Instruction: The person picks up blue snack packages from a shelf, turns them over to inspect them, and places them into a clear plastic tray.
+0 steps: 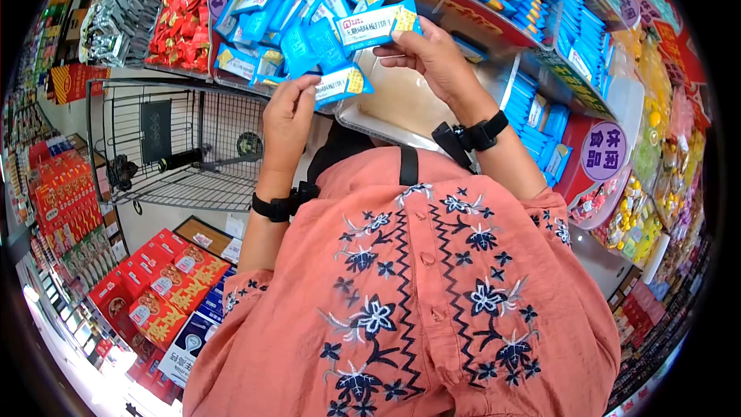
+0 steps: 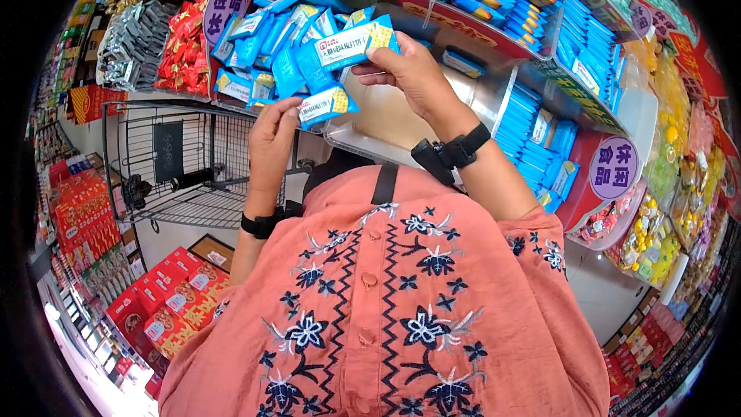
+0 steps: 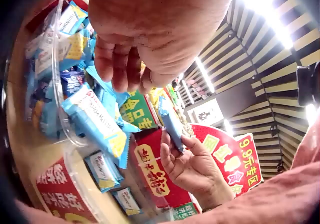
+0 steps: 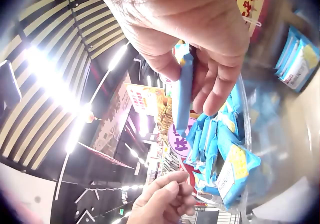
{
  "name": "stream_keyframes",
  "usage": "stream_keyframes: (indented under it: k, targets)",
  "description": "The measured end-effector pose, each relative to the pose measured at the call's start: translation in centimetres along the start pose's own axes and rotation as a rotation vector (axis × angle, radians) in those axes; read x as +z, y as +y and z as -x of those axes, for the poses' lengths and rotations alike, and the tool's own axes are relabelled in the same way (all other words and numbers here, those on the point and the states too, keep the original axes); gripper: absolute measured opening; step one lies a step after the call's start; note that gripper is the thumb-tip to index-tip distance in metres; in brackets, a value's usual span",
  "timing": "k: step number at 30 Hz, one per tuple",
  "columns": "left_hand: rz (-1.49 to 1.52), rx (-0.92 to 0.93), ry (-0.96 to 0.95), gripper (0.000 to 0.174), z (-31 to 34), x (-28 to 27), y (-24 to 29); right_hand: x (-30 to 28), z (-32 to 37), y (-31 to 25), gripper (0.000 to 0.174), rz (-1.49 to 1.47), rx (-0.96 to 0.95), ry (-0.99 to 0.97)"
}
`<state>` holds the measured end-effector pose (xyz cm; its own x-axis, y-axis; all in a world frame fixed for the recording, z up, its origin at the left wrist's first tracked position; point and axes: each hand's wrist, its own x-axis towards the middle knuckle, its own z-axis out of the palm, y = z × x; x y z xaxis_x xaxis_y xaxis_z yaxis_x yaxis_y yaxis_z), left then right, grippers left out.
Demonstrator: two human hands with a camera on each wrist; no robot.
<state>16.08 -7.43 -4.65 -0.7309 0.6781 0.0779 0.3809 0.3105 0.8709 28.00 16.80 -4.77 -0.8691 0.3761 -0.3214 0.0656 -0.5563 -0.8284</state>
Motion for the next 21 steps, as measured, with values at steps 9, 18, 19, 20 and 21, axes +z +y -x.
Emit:
stream_keyframes:
  k: [9,18,19,20,21]
  targets:
    - [-0.105,-0.013,-0.291,0.029,2.0,-1.2,-2.3,0.0,-1.3,2.3,0.035,0.123,0.065,-0.044]
    - [-0.138,0.003,-0.335,0.036,2.3,-1.2,-2.7,0.2,-2.1,4.3,0.029,0.116,0.126,-0.001]
    - [-0.144,0.012,-0.333,0.036,2.3,-1.3,-2.7,0.1,-2.3,4.6,0.029,0.111,0.126,-0.001]
    - [-0.148,0.01,-0.333,0.036,2.3,-1.3,-2.7,0.2,-2.3,4.6,0.029,0.113,0.127,-0.002]
    - [-0.151,0.008,-0.332,0.036,2.3,-1.4,-2.8,0.2,-2.3,4.6,0.028,0.115,0.129,-0.004]
